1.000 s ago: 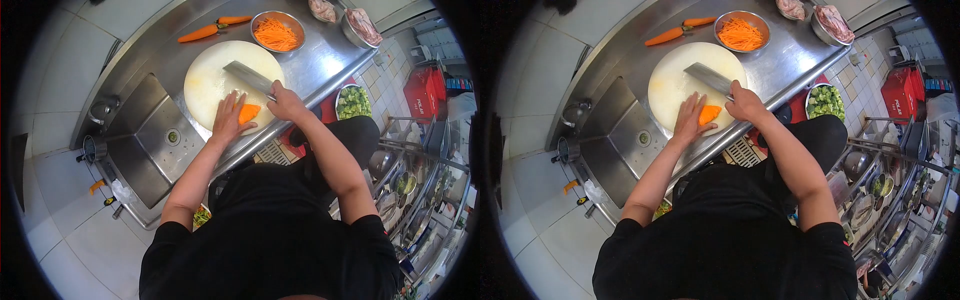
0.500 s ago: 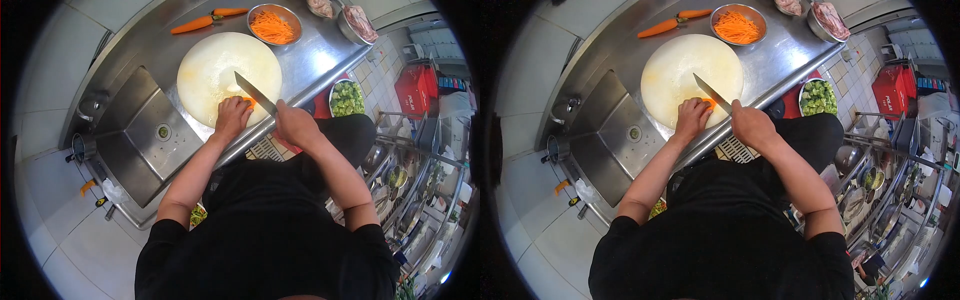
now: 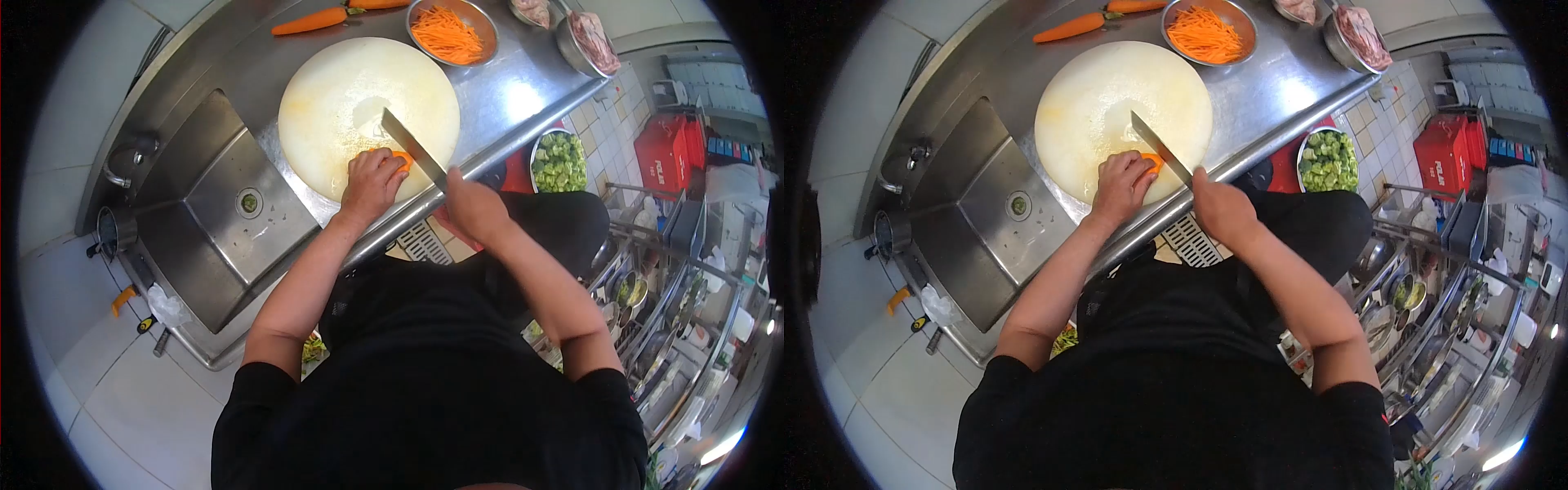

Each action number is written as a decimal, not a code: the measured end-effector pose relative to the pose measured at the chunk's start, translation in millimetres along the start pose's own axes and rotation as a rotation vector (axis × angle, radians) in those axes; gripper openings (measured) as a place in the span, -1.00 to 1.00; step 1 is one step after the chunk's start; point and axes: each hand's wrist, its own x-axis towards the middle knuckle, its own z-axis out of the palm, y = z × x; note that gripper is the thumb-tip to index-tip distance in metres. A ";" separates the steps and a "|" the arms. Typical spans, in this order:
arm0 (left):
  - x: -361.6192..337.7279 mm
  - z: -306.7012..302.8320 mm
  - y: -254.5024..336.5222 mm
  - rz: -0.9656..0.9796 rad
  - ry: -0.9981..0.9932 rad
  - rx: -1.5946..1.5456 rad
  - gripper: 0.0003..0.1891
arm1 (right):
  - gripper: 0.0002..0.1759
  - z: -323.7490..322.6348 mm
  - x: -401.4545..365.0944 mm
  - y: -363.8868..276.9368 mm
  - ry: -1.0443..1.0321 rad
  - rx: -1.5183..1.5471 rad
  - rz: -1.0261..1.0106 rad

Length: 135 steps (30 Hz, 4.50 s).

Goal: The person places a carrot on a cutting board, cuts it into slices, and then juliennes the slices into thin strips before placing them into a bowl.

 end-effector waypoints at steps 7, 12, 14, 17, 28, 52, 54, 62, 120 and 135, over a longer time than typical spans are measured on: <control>0.9 1.2 -1.3 0.004 0.015 -0.013 -0.78 | -0.82 -37.8 -6.7 -23.8 -0.127 0.020 0.027; -0.1 2.1 -1.3 0.013 0.031 -0.010 -0.79 | -0.83 -9.9 0.5 -13.5 -0.036 0.057 0.031; -2.3 2.1 -2.2 0.035 0.023 -0.005 -0.80 | -0.82 -28.2 8.2 -20.9 -0.050 0.021 0.007; -1.8 2.7 -3.9 0.028 0.014 -0.008 -0.79 | -0.81 -40.9 5.2 -23.4 -0.070 -0.014 -0.053; 1.4 -0.5 -1.2 -0.021 0.018 -0.047 -0.75 | -0.84 -45.3 6.7 -28.7 -0.044 0.014 -0.058; 1.8 -4.6 -8.6 0.036 0.015 -0.090 -0.73 | -0.83 -26.9 -0.7 -39.1 -0.089 0.059 0.048; 1.2 -4.8 -5.8 0.007 -0.017 -0.078 -0.73 | -0.83 5.6 -4.3 -33.2 -0.023 0.119 0.083; 0.6 -6.0 -7.0 0.035 -0.012 -0.087 -0.73 | -0.83 -31.2 -4.4 -40.5 -0.024 0.067 0.003; -11.2 -18.6 -22.3 -0.041 0.066 -0.086 -0.85 | -0.81 -27.1 3.2 -59.2 -0.099 0.146 0.071; -12.1 -16.6 -18.9 -0.081 0.075 -0.147 -0.87 | -0.75 1.0 0.9 -58.7 -0.198 0.138 0.203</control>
